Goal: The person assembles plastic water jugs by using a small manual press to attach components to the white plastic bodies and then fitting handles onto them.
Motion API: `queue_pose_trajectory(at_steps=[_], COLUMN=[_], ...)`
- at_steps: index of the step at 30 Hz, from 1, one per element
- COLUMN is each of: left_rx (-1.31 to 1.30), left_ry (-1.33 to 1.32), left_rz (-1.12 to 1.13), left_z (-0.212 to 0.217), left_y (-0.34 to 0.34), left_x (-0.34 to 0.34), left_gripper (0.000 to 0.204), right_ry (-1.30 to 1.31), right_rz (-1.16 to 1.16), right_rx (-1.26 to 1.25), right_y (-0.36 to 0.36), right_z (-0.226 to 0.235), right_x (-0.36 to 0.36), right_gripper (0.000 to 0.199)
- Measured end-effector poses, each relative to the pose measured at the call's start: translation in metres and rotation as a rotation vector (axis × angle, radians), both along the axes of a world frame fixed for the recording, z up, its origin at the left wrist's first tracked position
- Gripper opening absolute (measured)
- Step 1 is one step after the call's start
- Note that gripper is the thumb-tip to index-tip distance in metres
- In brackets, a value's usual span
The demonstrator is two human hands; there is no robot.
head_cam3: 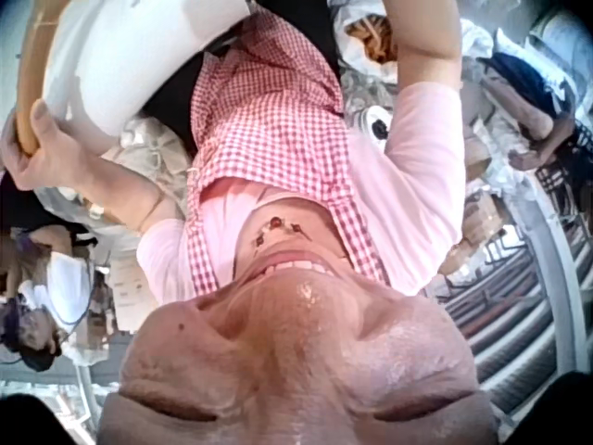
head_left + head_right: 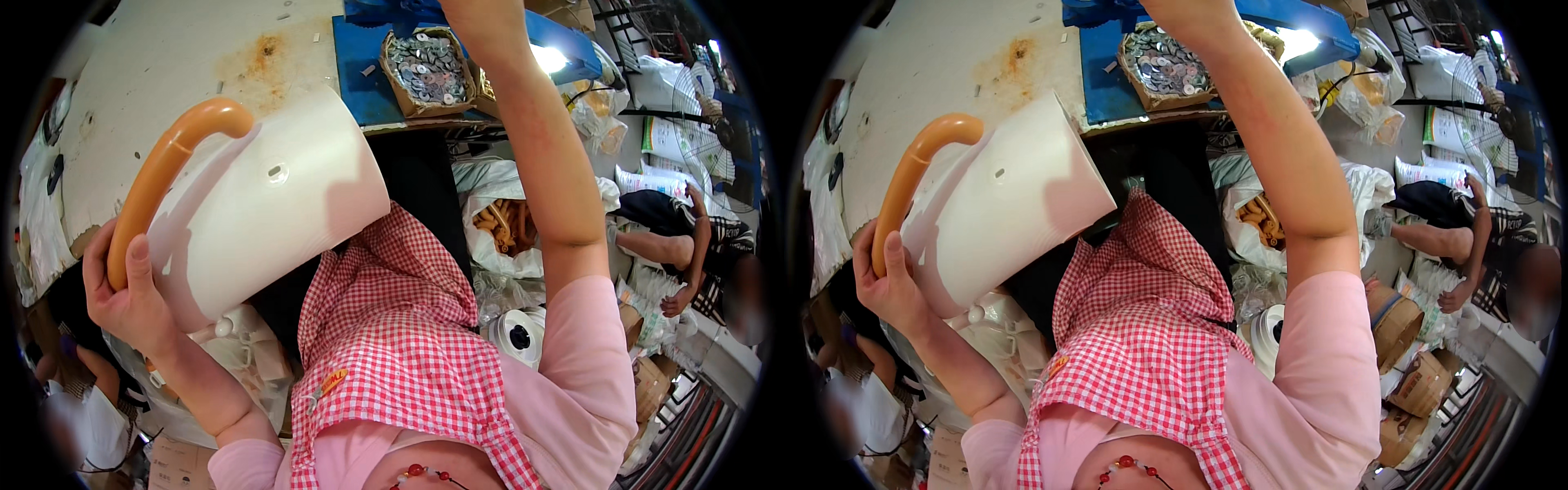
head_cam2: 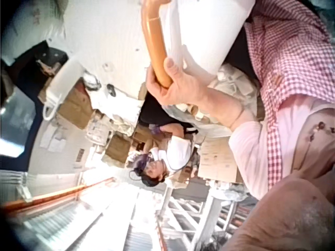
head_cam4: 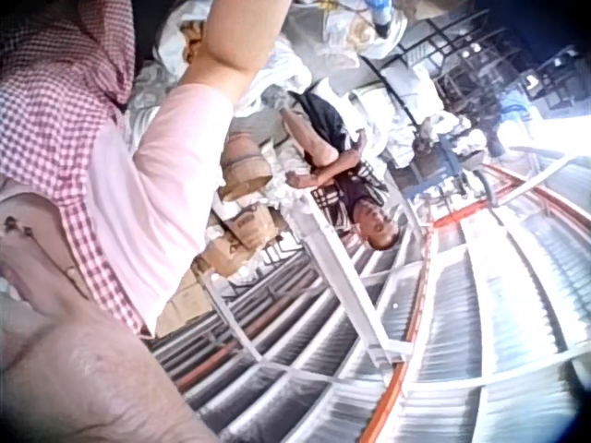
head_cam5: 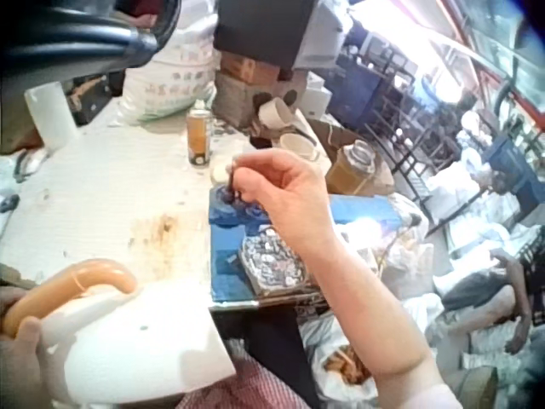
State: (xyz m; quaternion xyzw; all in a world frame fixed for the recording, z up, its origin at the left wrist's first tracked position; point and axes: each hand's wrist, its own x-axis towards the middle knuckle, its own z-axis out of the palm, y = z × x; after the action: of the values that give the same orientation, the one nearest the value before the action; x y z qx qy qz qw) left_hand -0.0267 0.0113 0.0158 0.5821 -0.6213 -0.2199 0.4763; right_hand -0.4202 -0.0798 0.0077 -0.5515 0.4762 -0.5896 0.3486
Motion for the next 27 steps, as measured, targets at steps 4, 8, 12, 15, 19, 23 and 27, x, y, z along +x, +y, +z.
queue_pose_trajectory(at_steps=[4, 8, 12, 15, 19, 23, 27], left_rx=[-0.017, 0.064, -0.031, -0.033, -0.057, -0.043, 0.001], left_ry=[0.017, 0.082, 0.055, -0.013, -0.04, 0.001, 0.056], left_rz=[0.017, 0.023, 0.072, 0.038, -0.008, -0.069, -0.075], left_z=[-0.006, -0.006, -0.005, 0.001, -0.009, 0.0, 0.001], left_y=[-0.005, 0.0, 0.0, 0.006, 0.009, 0.009, 0.006], left_x=[-0.006, 0.006, -0.012, -0.005, -0.004, -0.019, -0.014], left_gripper=[0.033, 0.041, 0.036, 0.037, 0.036, 0.036, 0.035], right_ry=[0.191, 0.691, 0.999, 1.049, 0.849, 0.398, 0.38], right_rz=[-0.171, -0.143, -0.071, -0.043, -0.132, -0.201, -0.313], right_rx=[-0.115, 0.217, 0.045, -0.012, 0.076, -0.203, -0.464], right_y=[0.063, 0.082, 0.056, 0.051, 0.072, 0.086, 0.029], right_z=[-0.016, -0.072, -0.099, -0.093, -0.078, -0.03, 0.01], right_x=[-0.024, -0.046, -0.049, -0.045, -0.04, -0.029, -0.017], right_gripper=[0.014, 0.016, 0.017, 0.014, 0.012, 0.017, 0.013])
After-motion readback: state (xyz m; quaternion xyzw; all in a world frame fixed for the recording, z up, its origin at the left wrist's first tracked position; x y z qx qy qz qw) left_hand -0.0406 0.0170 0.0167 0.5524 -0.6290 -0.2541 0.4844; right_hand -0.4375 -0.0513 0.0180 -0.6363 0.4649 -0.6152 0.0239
